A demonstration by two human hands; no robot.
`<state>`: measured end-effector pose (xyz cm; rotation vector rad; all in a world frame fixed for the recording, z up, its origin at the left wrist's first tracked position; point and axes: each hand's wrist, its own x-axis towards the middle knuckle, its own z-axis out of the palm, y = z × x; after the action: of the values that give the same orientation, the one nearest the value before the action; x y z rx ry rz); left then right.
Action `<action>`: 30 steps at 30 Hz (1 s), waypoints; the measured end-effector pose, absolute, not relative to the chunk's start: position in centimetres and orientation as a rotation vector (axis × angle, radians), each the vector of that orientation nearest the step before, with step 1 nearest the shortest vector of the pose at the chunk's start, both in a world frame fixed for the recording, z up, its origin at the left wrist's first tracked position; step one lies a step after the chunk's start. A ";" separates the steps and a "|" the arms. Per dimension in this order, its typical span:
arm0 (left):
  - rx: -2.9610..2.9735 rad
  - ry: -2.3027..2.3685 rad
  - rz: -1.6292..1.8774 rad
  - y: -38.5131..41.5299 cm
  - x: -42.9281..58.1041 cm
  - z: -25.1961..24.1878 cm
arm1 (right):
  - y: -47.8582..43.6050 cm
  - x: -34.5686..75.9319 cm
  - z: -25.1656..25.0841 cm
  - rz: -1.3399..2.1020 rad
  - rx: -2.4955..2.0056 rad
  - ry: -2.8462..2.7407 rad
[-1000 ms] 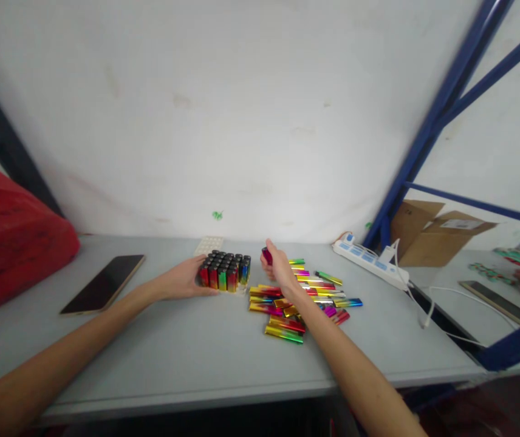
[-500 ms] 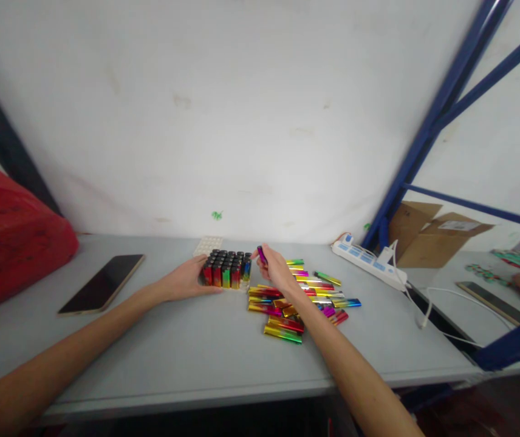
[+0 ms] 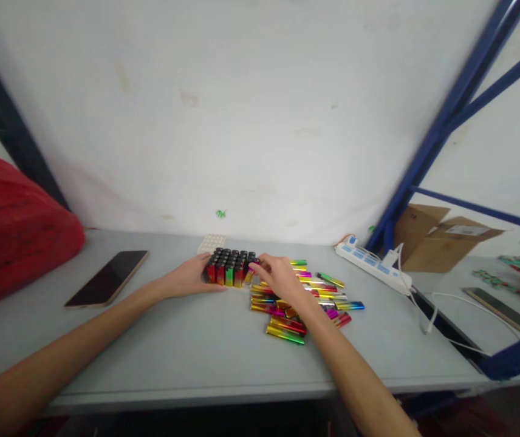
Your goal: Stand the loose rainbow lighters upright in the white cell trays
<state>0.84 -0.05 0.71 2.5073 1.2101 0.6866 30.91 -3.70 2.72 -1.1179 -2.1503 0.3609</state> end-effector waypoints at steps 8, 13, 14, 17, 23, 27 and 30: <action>2.502 1.217 0.678 -0.2 1.0 0.9 | -3.1 31.1 2.7 0.311 -1.059 -2.305; 2.509 1.229 0.656 -0.1 0.9 0.9 | -2.7 30.8 2.4 0.264 -1.136 -2.295; 2.506 1.233 0.653 -0.1 0.8 0.8 | -2.6 30.8 2.4 0.249 -1.174 -2.287; 2.495 1.221 0.651 -0.1 0.9 0.9 | -2.6 31.5 2.7 0.312 -1.163 -2.327; 2.484 1.238 0.618 -0.1 1.0 1.0 | -2.9 35.0 4.4 0.538 -1.085 -2.494; 2.481 1.236 0.647 0.0 0.9 0.8 | -3.1 35.6 4.6 0.667 -1.116 -2.511; 2.464 1.233 0.681 0.1 0.8 0.8 | -3.2 35.2 4.4 0.693 -1.108 -2.496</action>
<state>0.84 0.07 0.77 2.4641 1.2325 0.6812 35.23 -3.17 4.35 -1.1080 -2.4957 0.6933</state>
